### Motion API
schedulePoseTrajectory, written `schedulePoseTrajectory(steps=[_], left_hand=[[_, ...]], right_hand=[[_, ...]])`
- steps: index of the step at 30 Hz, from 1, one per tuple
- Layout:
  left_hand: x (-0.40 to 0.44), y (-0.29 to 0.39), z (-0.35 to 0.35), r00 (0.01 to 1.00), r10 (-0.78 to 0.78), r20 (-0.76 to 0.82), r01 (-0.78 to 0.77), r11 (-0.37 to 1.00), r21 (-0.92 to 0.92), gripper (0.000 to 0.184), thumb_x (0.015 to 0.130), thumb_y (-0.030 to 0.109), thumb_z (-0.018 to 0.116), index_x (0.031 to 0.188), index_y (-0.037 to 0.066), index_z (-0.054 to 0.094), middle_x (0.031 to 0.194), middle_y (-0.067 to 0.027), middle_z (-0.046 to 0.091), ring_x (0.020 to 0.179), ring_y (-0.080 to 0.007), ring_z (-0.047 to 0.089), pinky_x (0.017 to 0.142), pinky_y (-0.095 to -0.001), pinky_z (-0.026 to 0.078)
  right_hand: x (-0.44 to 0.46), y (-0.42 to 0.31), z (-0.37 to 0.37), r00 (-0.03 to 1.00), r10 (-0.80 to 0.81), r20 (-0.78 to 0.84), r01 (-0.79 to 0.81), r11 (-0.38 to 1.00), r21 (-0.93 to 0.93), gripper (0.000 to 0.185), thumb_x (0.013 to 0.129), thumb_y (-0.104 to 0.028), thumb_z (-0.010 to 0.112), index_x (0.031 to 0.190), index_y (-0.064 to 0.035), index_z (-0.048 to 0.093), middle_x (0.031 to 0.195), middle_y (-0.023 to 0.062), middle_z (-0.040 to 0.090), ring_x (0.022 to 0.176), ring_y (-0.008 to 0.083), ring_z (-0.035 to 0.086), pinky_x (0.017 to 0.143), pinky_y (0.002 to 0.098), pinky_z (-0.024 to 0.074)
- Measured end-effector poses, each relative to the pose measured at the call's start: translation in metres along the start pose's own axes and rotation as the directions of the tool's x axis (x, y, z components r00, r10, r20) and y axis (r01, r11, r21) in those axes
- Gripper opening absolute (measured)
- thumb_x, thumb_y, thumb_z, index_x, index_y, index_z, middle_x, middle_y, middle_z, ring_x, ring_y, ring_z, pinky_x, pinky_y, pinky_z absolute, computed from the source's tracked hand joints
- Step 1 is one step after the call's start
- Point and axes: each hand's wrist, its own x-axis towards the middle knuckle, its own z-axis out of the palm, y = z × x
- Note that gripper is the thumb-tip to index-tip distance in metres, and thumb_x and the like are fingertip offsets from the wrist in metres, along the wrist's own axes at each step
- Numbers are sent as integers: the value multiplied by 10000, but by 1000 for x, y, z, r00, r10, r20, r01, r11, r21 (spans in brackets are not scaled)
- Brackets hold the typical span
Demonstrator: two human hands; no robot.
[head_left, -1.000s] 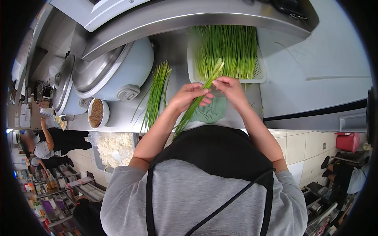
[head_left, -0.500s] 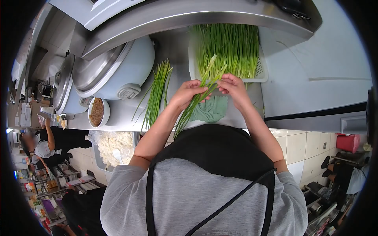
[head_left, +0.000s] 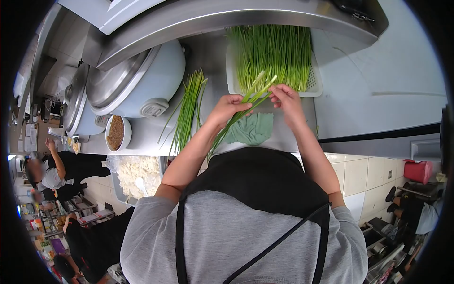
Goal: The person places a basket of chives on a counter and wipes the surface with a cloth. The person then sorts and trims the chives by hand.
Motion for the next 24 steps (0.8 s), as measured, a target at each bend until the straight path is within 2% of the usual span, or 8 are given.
schedulePoseTrajectory(steps=[2,7,9,13,16,18,22,24], left_hand=[[-1,-1,-2,1000,-11,14,11,1000,-4,150,757,78,628,837,-44,591,722,-91,620,616,-110,573,573,-208,439],[-6,0,-4,999,-44,3,44,999,5,177,774,80,611,867,-65,571,761,-121,619,631,-143,593,576,-226,468],[-7,-1,-7,999,-44,5,44,999,2,183,778,79,607,878,-67,561,773,-128,618,634,-149,594,579,-231,473],[-8,-5,-12,1000,-20,7,20,999,-44,183,788,93,599,888,-49,542,779,-133,614,646,-158,595,577,-238,473],[-5,-6,-11,1000,-15,6,15,997,-80,163,793,109,596,883,-15,540,764,-115,613,633,-138,581,549,-223,450],[-2,-7,-7,1000,-6,11,7,998,-68,157,791,117,600,878,-1,545,755,-103,613,618,-123,568,534,-215,433],[0,-5,-3,999,-2,38,1,1000,19,144,774,114,621,864,22,559,728,-69,612,584,-86,532,504,-199,394],[0,-5,-3,999,-21,31,20,999,34,143,766,97,619,872,16,566,719,-50,603,583,-81,520,522,-195,393]], right_hand=[[2,-3,-5,997,-17,-81,20,999,40,130,811,-197,568,809,-71,600,697,-10,553,611,47,478,522,184,374],[8,-12,-19,995,-20,-101,30,994,101,126,817,-194,555,824,-78,604,701,-14,528,615,50,468,525,185,378],[9,-14,-22,988,-8,-157,24,994,104,139,820,-204,557,836,-73,599,700,-15,526,615,51,468,533,187,383],[13,-12,-32,988,-14,-154,33,992,122,162,824,-221,568,859,-66,598,708,-14,533,627,51,478,547,188,399],[13,-8,-31,997,13,-81,5,976,217,180,826,-232,575,881,-62,599,718,-17,540,647,49,491,572,186,414],[13,-4,-25,999,39,-20,-29,934,356,179,826,-225,578,895,-61,601,729,-16,548,662,46,497,589,181,421],[12,-3,-21,997,47,-68,-23,948,318,171,827,-217,577,879,-57,606,718,-23,548,668,49,493,593,176,413],[15,-3,-21,985,-82,-154,88,995,39,146,819,-198,588,817,-54,612,702,-36,543,633,53,485,565,193,396]])
